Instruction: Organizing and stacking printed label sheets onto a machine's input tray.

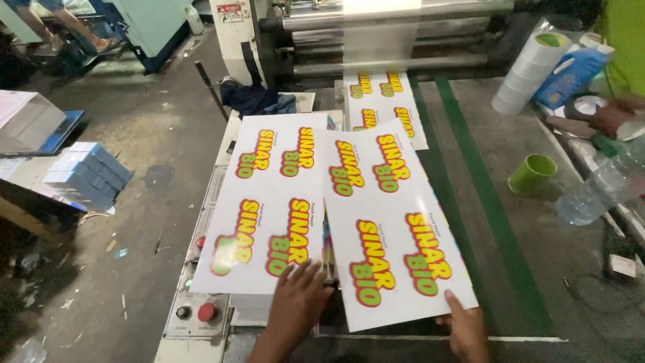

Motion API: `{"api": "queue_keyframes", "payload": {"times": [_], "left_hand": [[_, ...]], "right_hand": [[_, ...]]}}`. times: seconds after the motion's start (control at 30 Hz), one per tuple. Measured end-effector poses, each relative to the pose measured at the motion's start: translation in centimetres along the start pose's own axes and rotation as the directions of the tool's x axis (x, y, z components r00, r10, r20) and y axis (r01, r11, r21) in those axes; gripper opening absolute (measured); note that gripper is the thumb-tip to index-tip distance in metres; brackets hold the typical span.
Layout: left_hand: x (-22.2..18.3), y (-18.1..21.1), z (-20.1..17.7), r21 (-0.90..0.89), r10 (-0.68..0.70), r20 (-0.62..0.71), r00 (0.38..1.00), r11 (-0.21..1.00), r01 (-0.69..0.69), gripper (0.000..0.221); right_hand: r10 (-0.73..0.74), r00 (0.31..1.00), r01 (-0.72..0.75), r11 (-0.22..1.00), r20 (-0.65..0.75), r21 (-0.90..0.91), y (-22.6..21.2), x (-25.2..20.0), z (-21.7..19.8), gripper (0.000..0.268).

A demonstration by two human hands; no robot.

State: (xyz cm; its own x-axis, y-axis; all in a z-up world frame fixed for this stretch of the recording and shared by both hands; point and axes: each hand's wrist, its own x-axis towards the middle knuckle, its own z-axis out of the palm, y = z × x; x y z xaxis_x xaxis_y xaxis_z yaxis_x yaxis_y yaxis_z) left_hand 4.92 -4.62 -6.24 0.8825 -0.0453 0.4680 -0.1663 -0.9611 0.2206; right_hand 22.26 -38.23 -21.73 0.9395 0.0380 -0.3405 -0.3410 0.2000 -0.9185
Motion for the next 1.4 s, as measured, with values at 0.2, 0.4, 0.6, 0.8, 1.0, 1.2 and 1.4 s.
{"api": "queue_keyframes", "payload": {"times": [0.2, 0.4, 0.6, 0.8, 1.0, 1.2, 1.4], "left_hand": [[-2.6, -3.9, -2.8, 0.139, -0.155, 0.006, 0.988, 0.978, 0.152, 0.064], [-3.1, -3.5, -4.8, 0.068, -0.209, 0.038, 0.977, 0.976, 0.206, 0.031], [-3.1, -3.0, -5.4, -0.003, -0.247, -0.068, 0.967, 0.969, 0.248, 0.024], [-4.0, -3.3, -4.8, -0.032, -0.282, -0.102, 0.954, 0.959, 0.281, 0.027], [-3.9, -3.3, -4.9, -0.019, -0.317, -0.086, 0.945, 0.948, 0.317, 0.031], [-3.3, -2.2, -6.4, -0.020, -0.313, -0.187, 0.931, 0.949, 0.315, 0.040], [-0.7, 2.3, -3.5, -0.215, -0.199, -0.206, 0.958, 0.964, 0.154, 0.037]], "right_hand": [[-0.022, 0.986, 0.000, 0.991, -0.162, -0.134, 2.3, 3.7, -6.0, 0.033], [-0.039, 0.984, 0.002, 0.979, -0.176, -0.206, 2.6, 5.7, -4.6, 0.035], [-0.081, 0.995, 0.069, 0.984, -0.064, -0.161, 0.9, 8.7, 0.6, 0.036], [-0.090, 0.996, 0.086, 0.986, -0.021, -0.141, -0.5, 15.3, 6.3, 0.034], [0.002, 0.996, 0.005, 0.996, 0.090, -0.085, -2.7, 17.8, 7.9, 0.039], [0.043, 0.987, -0.030, 0.996, 0.154, -0.089, -0.1, 11.0, 5.9, 0.046], [0.238, 0.871, -0.173, 0.968, 0.430, -0.184, 1.5, -1.6, 8.6, 0.043]]}}
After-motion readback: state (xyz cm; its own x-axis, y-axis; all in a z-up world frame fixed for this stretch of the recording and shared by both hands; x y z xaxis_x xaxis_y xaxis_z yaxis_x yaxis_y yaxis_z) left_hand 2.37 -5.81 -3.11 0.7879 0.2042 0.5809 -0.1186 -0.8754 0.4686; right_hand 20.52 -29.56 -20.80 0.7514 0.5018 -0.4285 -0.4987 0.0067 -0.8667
